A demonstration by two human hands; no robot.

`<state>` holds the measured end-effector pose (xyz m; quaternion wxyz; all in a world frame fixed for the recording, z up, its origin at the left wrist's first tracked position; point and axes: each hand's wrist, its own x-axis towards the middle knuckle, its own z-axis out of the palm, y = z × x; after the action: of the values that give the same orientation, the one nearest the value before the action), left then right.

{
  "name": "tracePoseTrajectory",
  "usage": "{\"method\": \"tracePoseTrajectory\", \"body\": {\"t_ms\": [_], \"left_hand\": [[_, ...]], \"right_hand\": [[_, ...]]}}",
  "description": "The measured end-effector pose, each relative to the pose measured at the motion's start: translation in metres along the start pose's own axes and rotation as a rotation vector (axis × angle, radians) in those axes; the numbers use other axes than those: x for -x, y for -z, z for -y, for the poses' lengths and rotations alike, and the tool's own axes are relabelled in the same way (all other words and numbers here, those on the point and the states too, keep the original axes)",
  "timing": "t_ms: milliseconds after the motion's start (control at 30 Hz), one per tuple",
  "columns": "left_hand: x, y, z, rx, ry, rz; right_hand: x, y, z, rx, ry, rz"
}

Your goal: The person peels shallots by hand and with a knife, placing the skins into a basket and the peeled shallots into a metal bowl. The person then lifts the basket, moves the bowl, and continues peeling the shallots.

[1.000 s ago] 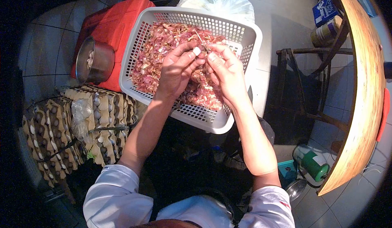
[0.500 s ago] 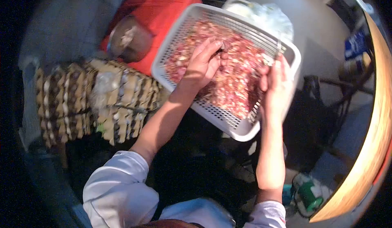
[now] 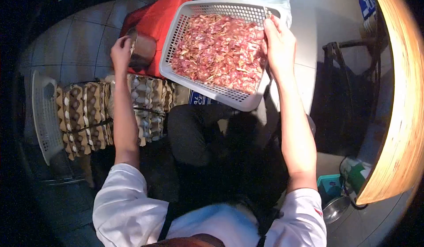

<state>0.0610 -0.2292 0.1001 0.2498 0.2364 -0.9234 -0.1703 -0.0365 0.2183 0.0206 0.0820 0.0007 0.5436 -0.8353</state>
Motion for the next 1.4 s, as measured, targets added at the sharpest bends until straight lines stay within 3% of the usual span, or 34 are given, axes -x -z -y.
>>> {"method": "tracePoseTrajectory", "body": {"t_ms": [33,67,100,200,267,367,500,533,600,633,667,733,767,867,933,1000,1067,1133,1167,1267,1333,1400], "left_hand": [[0.016,-0.014,-0.025,0.03,-0.157,0.057],[0.034,-0.035,-0.05,0.009,-0.144,0.151],[0.049,-0.06,-0.063,0.194,-0.116,0.343],[0.114,-0.106,-0.159,0.138,-0.395,0.648],[0.145,-0.15,-0.185,0.198,-0.545,0.832],[0.18,-0.167,-0.211,-0.263,-0.593,0.933],[0.181,-0.181,-0.197,-0.236,-0.534,0.852],[0.169,-0.185,-0.186,-0.118,-0.611,0.785],[0.148,-0.177,-0.185,0.157,-0.386,0.864],[0.145,-0.168,-0.185,0.202,-0.459,0.689],[0.138,-0.16,-0.187,0.382,-0.301,0.744],[0.129,-0.154,-0.191,0.549,-0.213,0.616],[0.127,-0.147,-0.191,0.578,-0.061,0.698],[0.135,-0.144,-0.182,0.081,-0.185,1.078],[0.165,-0.165,-0.171,-0.18,-0.453,1.045],[0.192,-0.166,-0.196,-0.466,-0.445,0.915],[0.193,-0.181,-0.191,-0.334,-0.483,0.923],[0.184,-0.189,-0.184,-0.023,-0.364,1.089],[0.181,-0.195,-0.182,0.057,-0.358,0.934],[0.158,-0.166,-0.199,0.379,-0.188,0.956],[0.149,-0.151,-0.21,0.296,-0.168,0.819],[0.134,-0.144,-0.213,0.135,-0.15,0.897]], "right_hand": [[0.0,0.003,0.002,-0.012,-0.006,-0.002],[0.001,0.004,0.004,-0.021,-0.012,-0.001],[0.001,0.004,0.005,-0.029,-0.022,0.004],[0.001,0.004,0.004,-0.013,-0.031,-0.005],[0.001,0.005,0.003,-0.004,-0.026,0.004],[0.0,0.01,0.001,-0.004,-0.026,0.013],[0.0,0.012,0.003,-0.003,-0.036,0.017],[0.0,0.011,0.003,-0.013,-0.034,0.021],[0.0,0.009,0.003,-0.03,-0.025,0.022],[0.001,0.01,0.003,-0.002,-0.017,0.022],[0.002,0.01,0.004,0.026,-0.009,0.025],[-0.001,0.01,0.003,0.077,0.019,0.014],[-0.003,0.011,0.0,0.099,0.037,-0.003],[-0.006,0.015,-0.001,0.15,0.047,-0.012],[-0.005,0.015,-0.001,0.169,0.047,-0.002],[-0.003,0.015,0.0,0.176,0.061,0.001],[-0.001,0.016,0.002,0.152,0.035,0.007],[0.0,0.016,0.004,0.145,0.019,0.007],[0.0,0.016,0.006,0.149,0.016,0.0],[0.002,0.018,0.01,0.159,0.026,-0.013],[0.0,0.017,0.008,0.186,0.049,-0.003],[-0.004,0.018,0.002,0.233,0.083,0.006]]}}
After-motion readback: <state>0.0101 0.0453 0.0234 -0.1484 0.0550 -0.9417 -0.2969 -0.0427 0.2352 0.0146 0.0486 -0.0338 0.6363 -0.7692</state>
